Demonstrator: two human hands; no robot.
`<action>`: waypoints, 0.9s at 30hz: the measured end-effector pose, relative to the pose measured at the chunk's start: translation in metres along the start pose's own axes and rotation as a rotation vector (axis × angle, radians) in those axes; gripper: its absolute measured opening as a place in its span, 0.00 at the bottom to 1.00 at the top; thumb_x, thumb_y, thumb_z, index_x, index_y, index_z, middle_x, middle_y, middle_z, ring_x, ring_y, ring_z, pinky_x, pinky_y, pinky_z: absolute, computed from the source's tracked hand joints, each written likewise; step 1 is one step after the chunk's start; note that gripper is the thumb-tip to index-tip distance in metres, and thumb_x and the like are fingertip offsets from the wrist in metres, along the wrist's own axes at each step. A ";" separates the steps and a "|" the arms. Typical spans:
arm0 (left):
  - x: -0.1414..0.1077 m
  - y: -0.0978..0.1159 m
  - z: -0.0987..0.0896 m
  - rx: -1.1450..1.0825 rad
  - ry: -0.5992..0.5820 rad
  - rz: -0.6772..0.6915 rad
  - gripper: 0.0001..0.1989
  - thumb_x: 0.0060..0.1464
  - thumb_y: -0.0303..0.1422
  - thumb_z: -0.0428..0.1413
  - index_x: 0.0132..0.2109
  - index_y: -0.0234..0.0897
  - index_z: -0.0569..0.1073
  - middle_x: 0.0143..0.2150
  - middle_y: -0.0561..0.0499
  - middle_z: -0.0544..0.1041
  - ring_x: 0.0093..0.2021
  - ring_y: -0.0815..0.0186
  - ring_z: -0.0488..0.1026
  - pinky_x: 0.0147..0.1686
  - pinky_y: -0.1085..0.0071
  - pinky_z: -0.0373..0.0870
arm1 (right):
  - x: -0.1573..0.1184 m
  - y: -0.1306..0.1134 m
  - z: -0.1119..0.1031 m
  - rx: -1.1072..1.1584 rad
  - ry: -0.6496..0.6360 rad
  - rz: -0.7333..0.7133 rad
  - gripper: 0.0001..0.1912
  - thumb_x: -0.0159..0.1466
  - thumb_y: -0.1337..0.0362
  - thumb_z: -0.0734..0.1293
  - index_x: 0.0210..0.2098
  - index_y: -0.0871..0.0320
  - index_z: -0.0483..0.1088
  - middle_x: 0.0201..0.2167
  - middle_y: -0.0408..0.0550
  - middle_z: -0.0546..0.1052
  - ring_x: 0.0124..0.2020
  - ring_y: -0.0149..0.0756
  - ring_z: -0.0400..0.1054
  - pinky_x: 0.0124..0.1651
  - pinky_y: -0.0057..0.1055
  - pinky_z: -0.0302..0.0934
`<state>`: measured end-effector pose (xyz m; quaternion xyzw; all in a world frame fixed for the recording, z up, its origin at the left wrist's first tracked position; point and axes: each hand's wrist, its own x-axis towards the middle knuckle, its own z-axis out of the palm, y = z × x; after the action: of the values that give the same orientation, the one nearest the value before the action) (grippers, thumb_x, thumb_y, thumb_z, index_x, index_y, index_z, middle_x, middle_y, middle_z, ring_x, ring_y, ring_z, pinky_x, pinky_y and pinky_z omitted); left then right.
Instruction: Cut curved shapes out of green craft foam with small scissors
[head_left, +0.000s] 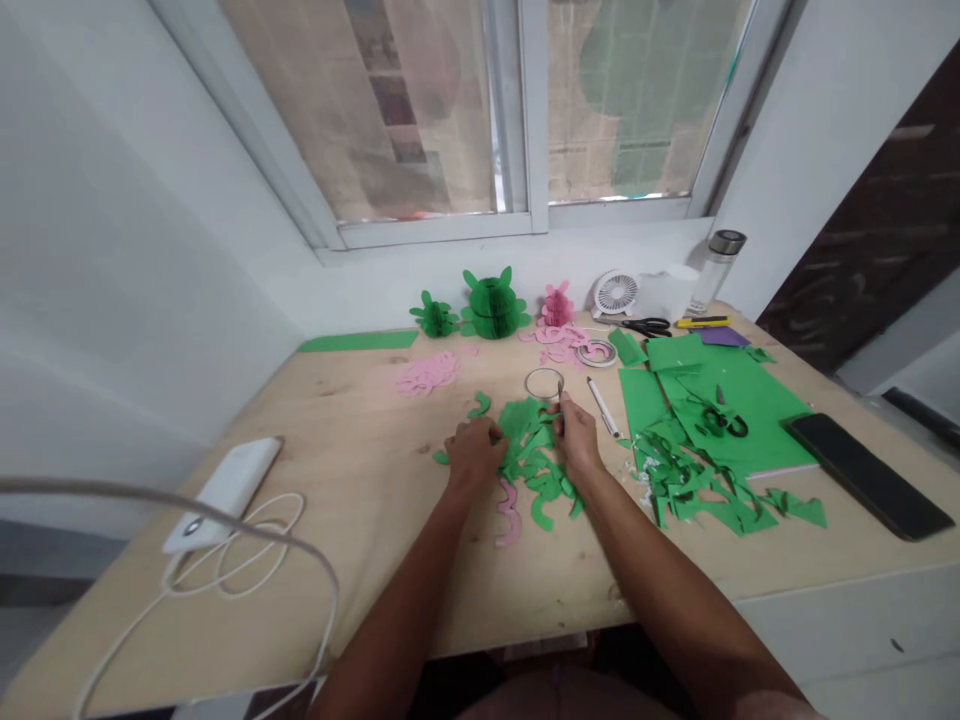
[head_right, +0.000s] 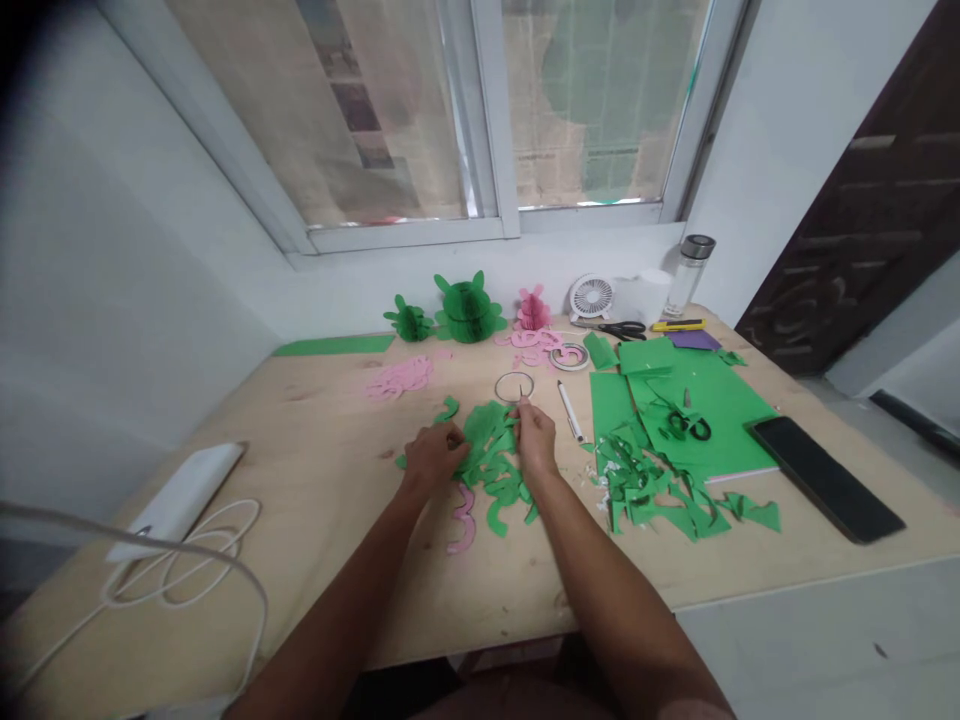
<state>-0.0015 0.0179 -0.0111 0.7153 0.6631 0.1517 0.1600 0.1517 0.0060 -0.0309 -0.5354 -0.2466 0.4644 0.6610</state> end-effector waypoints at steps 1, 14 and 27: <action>-0.002 -0.003 -0.001 -0.053 0.018 -0.008 0.01 0.46 0.31 0.56 0.29 0.39 0.72 0.35 0.48 0.77 0.44 0.57 0.70 0.42 0.63 0.61 | 0.000 0.000 0.000 -0.003 -0.001 0.001 0.23 0.54 0.44 0.65 0.22 0.59 0.69 0.08 0.34 0.58 0.09 0.23 0.48 0.12 0.24 0.38; -0.050 -0.029 -0.009 -1.152 0.050 -0.165 0.12 0.38 0.36 0.62 0.27 0.36 0.67 0.15 0.60 0.65 0.17 0.74 0.61 0.18 0.77 0.57 | -0.019 -0.012 0.006 0.033 -0.297 0.009 0.21 0.51 0.45 0.69 0.27 0.59 0.69 0.11 0.32 0.57 0.10 0.22 0.45 0.13 0.23 0.37; -0.075 -0.018 0.003 -0.631 0.078 0.123 0.07 0.50 0.35 0.54 0.34 0.37 0.72 0.28 0.52 0.76 0.29 0.65 0.72 0.31 0.68 0.68 | -0.021 -0.028 0.010 0.042 -0.357 0.055 0.20 0.46 0.58 0.75 0.19 0.55 0.57 0.09 0.29 0.53 0.09 0.20 0.42 0.12 0.22 0.34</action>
<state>-0.0216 -0.0559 -0.0215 0.6630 0.5444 0.3865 0.3387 0.1434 -0.0076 0.0020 -0.4369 -0.3356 0.5752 0.6047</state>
